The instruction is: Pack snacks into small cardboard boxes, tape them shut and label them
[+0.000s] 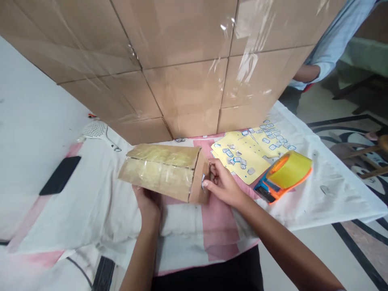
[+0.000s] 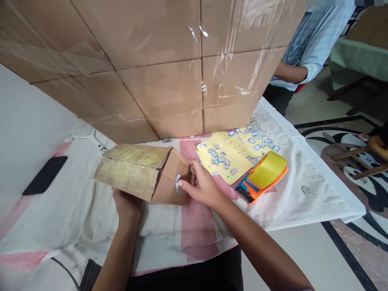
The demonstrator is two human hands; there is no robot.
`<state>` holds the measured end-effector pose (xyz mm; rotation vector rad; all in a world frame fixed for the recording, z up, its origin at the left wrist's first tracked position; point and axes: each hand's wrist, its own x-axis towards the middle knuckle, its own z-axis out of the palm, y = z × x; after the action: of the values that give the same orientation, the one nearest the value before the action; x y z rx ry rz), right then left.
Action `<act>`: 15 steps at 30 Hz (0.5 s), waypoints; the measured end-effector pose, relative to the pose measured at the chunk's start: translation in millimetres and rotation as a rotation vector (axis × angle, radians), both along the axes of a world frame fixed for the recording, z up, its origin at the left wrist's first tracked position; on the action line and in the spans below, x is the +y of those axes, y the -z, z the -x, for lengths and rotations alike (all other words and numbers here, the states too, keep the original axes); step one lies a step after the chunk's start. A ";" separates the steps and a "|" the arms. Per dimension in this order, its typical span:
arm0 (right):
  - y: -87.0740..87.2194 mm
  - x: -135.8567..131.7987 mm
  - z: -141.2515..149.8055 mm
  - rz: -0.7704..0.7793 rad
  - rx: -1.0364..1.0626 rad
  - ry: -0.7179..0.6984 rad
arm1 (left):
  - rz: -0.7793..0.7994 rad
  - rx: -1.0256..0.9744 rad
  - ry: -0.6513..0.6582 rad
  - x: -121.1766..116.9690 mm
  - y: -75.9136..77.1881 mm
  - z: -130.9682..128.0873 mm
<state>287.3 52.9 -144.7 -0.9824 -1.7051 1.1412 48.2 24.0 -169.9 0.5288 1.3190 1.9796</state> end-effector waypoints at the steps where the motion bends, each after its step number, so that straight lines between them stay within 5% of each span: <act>1: -1.0 0.0 -1.1 -0.012 0.010 -0.011 | 0.001 -0.004 -0.003 0.1 -1.2 0.5; 6: -6.3 -4.3 -5.9 -0.211 0.026 -0.079 | 0.039 0.023 -0.055 0.6 -3.9 6.0; 11: -9.3 -19.4 5.7 -0.608 -0.243 0.093 | 0.049 0.114 -0.053 1.4 -1.3 9.2; 15: -14.9 -29.7 13.2 -0.577 -0.378 0.153 | 0.089 0.093 -0.056 0.4 3.0 11.0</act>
<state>274.1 23.2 -129.8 -0.9662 -2.0506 0.3289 37.2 24.4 -172.8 0.5523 1.4866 1.9514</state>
